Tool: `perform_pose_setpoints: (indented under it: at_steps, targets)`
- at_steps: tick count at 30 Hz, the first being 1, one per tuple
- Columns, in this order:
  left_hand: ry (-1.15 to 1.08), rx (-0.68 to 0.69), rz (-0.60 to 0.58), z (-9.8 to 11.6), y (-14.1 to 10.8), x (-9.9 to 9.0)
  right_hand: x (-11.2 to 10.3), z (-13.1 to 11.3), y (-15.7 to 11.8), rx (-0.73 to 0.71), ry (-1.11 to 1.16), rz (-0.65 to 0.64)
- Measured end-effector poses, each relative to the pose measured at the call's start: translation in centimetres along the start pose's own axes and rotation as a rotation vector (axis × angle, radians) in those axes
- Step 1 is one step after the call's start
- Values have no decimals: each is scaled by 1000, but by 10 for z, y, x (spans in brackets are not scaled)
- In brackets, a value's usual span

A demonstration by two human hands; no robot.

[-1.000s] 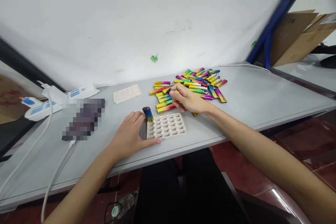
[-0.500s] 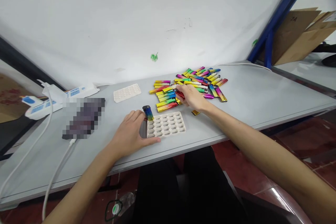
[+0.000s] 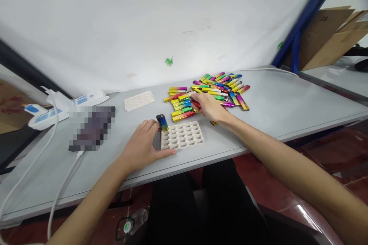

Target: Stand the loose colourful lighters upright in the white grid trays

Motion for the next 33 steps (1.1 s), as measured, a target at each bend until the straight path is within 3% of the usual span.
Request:
perform_pose_setpoints:
  at_steps: [3,9,13,21,28,33]
  targets:
    - [8,2,3,1,0,0,2,-6,0,-48,64,-18]
    - [7,8,12,1,0,0,20,-21,-3,-205,106,-185]
    - [8,18,18,1,0,0,34,-20,-5,-216,219,-240]
    - [8,22,17,1,1,1,32,-34,-8,-311,-141,-37]
    - [-6,7,14,0,1,0,45,-42,-14,-394,-330,-109]
    - [4,8,22,2,1,0,28,-38,-9,-410,-577,-55]
Point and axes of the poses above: each hand's wrist, its own y-axis towards the middle knuckle, its own x-axis out of the palm, z = x × y, the point moved 9 cm from there along y, towards the middle knuckle, and after that the axes turned 15 degrees about -y, right-handed, at the moved point
